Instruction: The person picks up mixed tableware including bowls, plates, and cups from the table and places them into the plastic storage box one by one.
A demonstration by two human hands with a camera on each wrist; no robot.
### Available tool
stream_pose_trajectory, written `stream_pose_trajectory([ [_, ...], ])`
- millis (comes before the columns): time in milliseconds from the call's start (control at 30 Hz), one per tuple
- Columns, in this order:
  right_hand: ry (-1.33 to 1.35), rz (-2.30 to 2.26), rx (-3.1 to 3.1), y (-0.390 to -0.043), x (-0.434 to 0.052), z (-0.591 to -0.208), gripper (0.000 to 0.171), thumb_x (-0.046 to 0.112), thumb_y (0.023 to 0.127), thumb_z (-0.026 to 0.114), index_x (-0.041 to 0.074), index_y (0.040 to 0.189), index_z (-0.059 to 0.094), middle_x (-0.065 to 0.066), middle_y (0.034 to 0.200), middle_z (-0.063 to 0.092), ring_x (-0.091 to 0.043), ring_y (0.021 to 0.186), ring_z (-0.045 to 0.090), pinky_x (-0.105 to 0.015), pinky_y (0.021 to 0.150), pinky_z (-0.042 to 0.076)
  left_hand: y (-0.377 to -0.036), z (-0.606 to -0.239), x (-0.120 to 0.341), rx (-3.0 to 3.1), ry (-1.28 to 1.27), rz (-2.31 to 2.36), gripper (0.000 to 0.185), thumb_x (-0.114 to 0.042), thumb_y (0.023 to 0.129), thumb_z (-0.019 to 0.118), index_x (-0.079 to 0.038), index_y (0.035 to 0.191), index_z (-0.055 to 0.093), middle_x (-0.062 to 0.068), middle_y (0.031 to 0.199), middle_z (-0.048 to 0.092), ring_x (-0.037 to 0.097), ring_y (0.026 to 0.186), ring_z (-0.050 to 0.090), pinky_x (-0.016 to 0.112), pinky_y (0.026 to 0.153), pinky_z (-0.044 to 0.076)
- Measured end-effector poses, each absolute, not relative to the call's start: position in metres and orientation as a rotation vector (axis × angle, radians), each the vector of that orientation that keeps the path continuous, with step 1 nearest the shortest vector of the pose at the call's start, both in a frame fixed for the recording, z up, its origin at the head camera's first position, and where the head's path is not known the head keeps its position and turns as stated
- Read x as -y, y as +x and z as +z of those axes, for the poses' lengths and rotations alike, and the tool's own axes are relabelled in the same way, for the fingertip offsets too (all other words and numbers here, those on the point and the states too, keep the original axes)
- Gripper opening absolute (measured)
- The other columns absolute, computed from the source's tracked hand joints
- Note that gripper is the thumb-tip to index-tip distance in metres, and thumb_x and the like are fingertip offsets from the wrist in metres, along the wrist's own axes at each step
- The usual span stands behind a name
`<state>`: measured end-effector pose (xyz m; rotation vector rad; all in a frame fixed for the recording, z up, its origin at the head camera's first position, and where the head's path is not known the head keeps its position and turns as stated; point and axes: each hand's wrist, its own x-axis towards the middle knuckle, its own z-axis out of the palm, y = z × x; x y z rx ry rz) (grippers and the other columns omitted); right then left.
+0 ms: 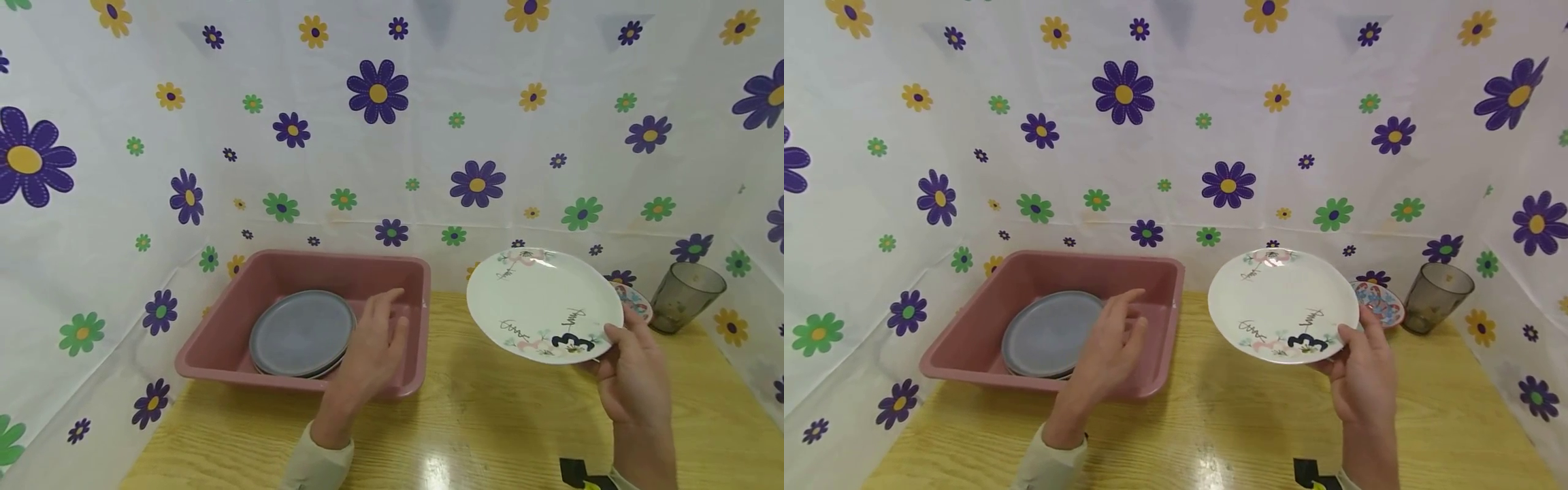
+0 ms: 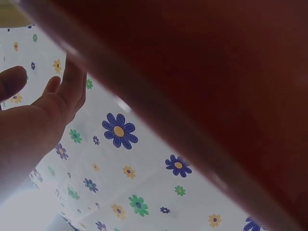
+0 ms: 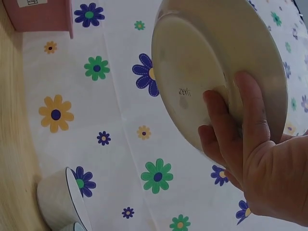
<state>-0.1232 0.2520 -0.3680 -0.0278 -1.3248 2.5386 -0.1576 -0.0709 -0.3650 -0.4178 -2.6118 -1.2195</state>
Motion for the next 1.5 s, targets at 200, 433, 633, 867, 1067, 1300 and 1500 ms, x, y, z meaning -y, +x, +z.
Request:
stream_pose_trajectory([
  [200, 0.049, 2.575, 1.362, -0.121, -0.246, -0.368, 0.058, 0.008, 0.107, 0.031, 0.001, 0.158, 0.005, -0.003, 0.117, 0.067, -0.019, 0.100, 0.071, -0.039, 0.072, 0.058, -0.157, -0.365, 0.067, 2.623, -0.464, -1.347, 0.047, -0.021, 0.105, 0.047, -0.010, 0.150, 0.037, 0.013, 0.145, 0.047, 0.029, 0.122, 0.054, 0.048, 0.103, 0.046],
  [433, 0.106, 2.602, 1.416, -0.120, -0.240, -0.366, 0.058, 0.008, 0.107, 0.032, 0.003, 0.158, 0.004, -0.001, 0.120, 0.065, -0.018, 0.101, 0.070, -0.038, 0.073, 0.058, -0.157, -0.367, 0.062, 2.596, -0.534, -1.498, 0.050, -0.022, 0.106, 0.043, -0.009, 0.153, 0.032, 0.014, 0.146, 0.047, 0.030, 0.129, 0.052, 0.049, 0.105, 0.044],
  [633, 0.267, 2.539, 1.528, -0.120, -0.235, -0.366, 0.056, 0.008, 0.108, 0.029, -0.005, 0.156, 0.003, -0.003, 0.124, 0.063, -0.019, 0.102, 0.070, -0.039, 0.071, 0.058, -0.154, -0.367, 0.059, 2.558, -0.593, -1.650, 0.051, -0.024, 0.107, 0.041, -0.009, 0.154, 0.027, 0.014, 0.145, 0.048, 0.028, 0.125, 0.056, 0.048, 0.107, 0.042],
  [867, 0.314, 2.508, 1.569, -0.118, -0.233, -0.368, 0.056, 0.008, 0.108, 0.029, -0.006, 0.155, 0.004, -0.003, 0.125, 0.062, -0.019, 0.099, 0.071, -0.039, 0.067, 0.059, -0.151, -0.369, 0.054, 2.531, -0.692, -1.668, 0.053, -0.024, 0.107, 0.039, -0.004, 0.154, 0.025, 0.016, 0.145, 0.047, 0.026, 0.121, 0.057, 0.045, 0.106, 0.044],
  [1067, 0.321, 2.491, 1.586, -0.118, -0.232, -0.368, 0.054, 0.008, 0.108, 0.029, -0.007, 0.155, 0.007, -0.004, 0.124, 0.063, -0.020, 0.096, 0.071, -0.039, 0.066, 0.059, -0.152, -0.372, 0.049, 2.518, -0.749, -1.757, 0.052, -0.021, 0.108, 0.037, -0.004, 0.155, 0.022, 0.013, 0.141, 0.049, 0.023, 0.118, 0.058, 0.039, 0.098, 0.049],
  [1300, 0.410, 2.477, 1.596, -0.117, -0.231, -0.369, 0.052, 0.007, 0.108, 0.029, -0.004, 0.156, 0.012, -0.004, 0.128, 0.062, -0.021, 0.096, 0.072, -0.038, 0.065, 0.059, -0.149, -0.375, 0.045, 2.518, -0.750, -1.866, 0.051, -0.021, 0.108, 0.037, -0.011, 0.156, 0.021, 0.010, 0.140, 0.049, 0.021, 0.116, 0.057, 0.040, 0.087, 0.053],
  [1500, 0.423, 2.472, 1.613, -0.116, -0.232, -0.367, 0.051, 0.007, 0.108, 0.031, -0.003, 0.156, 0.016, -0.004, 0.127, 0.063, -0.021, 0.094, 0.072, -0.037, 0.065, 0.059, -0.149, -0.375, 0.045, 2.502, -0.711, -1.973, 0.051, -0.022, 0.108, 0.038, -0.013, 0.156, 0.020, 0.011, 0.131, 0.052, 0.020, 0.105, 0.060, 0.038, 0.081, 0.055],
])
